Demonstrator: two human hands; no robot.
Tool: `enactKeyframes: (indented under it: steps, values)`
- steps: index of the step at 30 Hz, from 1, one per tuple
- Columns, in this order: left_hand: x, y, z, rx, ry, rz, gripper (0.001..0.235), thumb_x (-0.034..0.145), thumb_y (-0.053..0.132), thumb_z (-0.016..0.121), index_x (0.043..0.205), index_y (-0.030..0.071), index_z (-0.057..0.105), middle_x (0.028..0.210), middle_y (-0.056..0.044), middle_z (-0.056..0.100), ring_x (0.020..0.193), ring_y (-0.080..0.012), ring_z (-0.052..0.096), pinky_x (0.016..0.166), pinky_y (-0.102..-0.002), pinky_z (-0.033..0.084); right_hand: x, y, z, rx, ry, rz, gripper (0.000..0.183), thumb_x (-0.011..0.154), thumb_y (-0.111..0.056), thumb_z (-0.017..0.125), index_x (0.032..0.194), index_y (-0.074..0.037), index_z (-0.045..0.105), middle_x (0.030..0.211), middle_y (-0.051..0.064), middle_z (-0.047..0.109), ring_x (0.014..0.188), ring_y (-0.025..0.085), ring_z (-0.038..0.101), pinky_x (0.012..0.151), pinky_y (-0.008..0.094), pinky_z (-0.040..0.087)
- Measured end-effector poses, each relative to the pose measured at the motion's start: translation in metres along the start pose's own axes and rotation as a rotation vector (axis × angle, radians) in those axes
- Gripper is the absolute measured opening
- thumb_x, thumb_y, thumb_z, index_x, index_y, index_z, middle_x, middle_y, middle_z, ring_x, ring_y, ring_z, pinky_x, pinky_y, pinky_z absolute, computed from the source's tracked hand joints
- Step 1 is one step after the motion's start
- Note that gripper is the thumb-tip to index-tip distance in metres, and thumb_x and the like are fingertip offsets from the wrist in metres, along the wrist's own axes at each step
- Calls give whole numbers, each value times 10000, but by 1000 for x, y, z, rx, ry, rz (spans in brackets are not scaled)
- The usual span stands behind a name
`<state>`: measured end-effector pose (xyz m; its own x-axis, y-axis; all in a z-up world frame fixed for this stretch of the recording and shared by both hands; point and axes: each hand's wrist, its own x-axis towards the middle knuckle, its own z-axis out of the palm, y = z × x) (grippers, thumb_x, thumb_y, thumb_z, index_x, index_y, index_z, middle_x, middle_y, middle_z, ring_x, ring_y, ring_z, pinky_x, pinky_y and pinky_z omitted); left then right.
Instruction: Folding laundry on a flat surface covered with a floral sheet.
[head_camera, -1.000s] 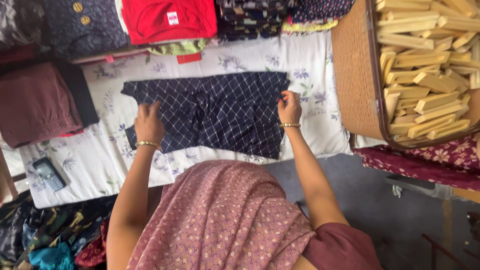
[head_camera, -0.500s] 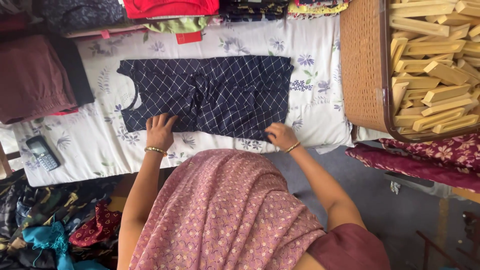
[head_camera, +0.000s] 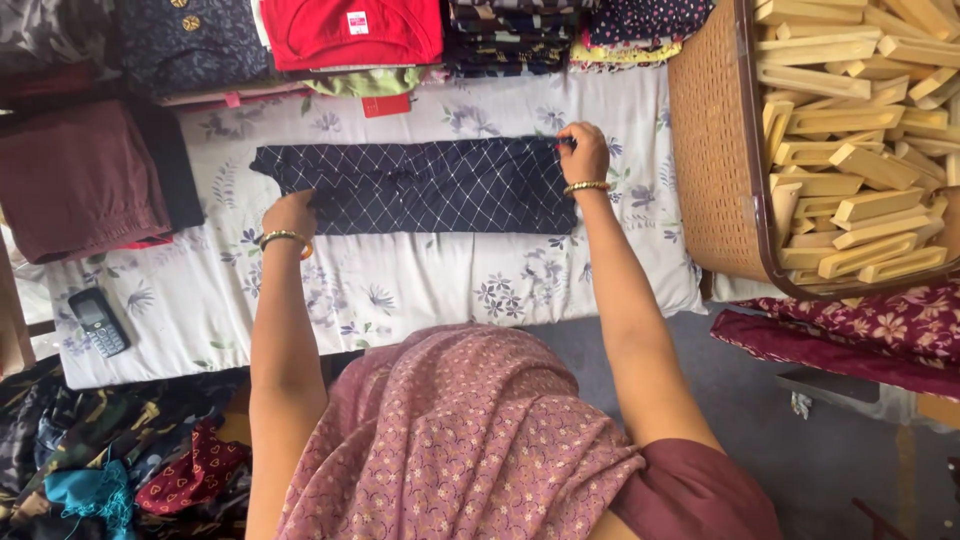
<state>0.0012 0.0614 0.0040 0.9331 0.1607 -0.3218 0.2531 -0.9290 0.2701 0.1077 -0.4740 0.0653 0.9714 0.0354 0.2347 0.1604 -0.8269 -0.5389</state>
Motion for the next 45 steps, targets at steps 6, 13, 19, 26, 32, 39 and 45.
enactKeyframes:
  steps: [6, 13, 19, 26, 32, 39, 45]
  values:
    - [-18, 2, -10, -82, -95, -132, 276, 938, 256, 693, 1209, 253, 744, 1077, -127, 750, 1019, -352, 699, 886, -462, 549, -43, 17, 16, -72, -19, -65, 206, 701, 21, 801, 801, -136, 714, 924, 42, 675, 982, 306, 608, 871, 408, 508]
    - [-18, -20, 2, -95, -58, -149, 260, 917, 241, 705, 1171, 255, 760, 1053, -122, 751, 995, -350, 699, 845, -467, 556, -98, 2, -5, -76, -147, -216, 251, 648, 64, 705, 768, -155, 731, 1067, 24, 687, 1067, 284, 587, 913, 409, 484]
    - [-28, -5, -11, -155, -16, -220, 232, 910, 256, 712, 1137, 244, 759, 1029, -110, 758, 973, -331, 709, 843, -466, 552, -104, -18, -4, -71, -46, -157, 126, 699, -47, 756, 764, -155, 748, 1144, 14, 697, 1114, 279, 580, 914, 431, 455]
    - [-36, -3, 2, -76, 185, -137, 189, 858, 212, 780, 1047, 221, 776, 1097, -73, 711, 1093, -329, 628, 917, -488, 513, -99, -3, 26, -182, 5, 89, 287, 715, -240, 941, 841, -140, 704, 1214, 63, 629, 1177, 320, 551, 989, 457, 462]
    - [-54, -8, -8, -69, 380, -337, 397, 674, 123, 839, 1053, 202, 753, 1132, -66, 623, 1125, -316, 531, 878, -528, 480, -76, 9, 31, -131, -15, 401, 909, 579, -234, 998, 1331, -139, 497, 1346, 209, 453, 1239, 410, 502, 1013, 513, 445]
    - [-54, -58, 17, -184, 273, -313, 317, 788, 234, 852, 1083, 146, 775, 1136, -109, 632, 1129, -343, 538, 937, -463, 498, -66, 9, 31, -117, -219, 439, 954, 639, -190, 956, 1447, -192, 448, 1301, 182, 517, 1163, 391, 577, 991, 482, 492]
    - [-53, -92, 30, -395, 289, -181, 425, 834, 282, 857, 1164, 38, 744, 1136, -125, 680, 1127, -345, 538, 997, -454, 476, -101, -43, 7, -122, -84, -38, 478, 759, -100, 834, 1192, -175, 645, 1171, 39, 632, 1104, 289, 594, 972, 448, 460]
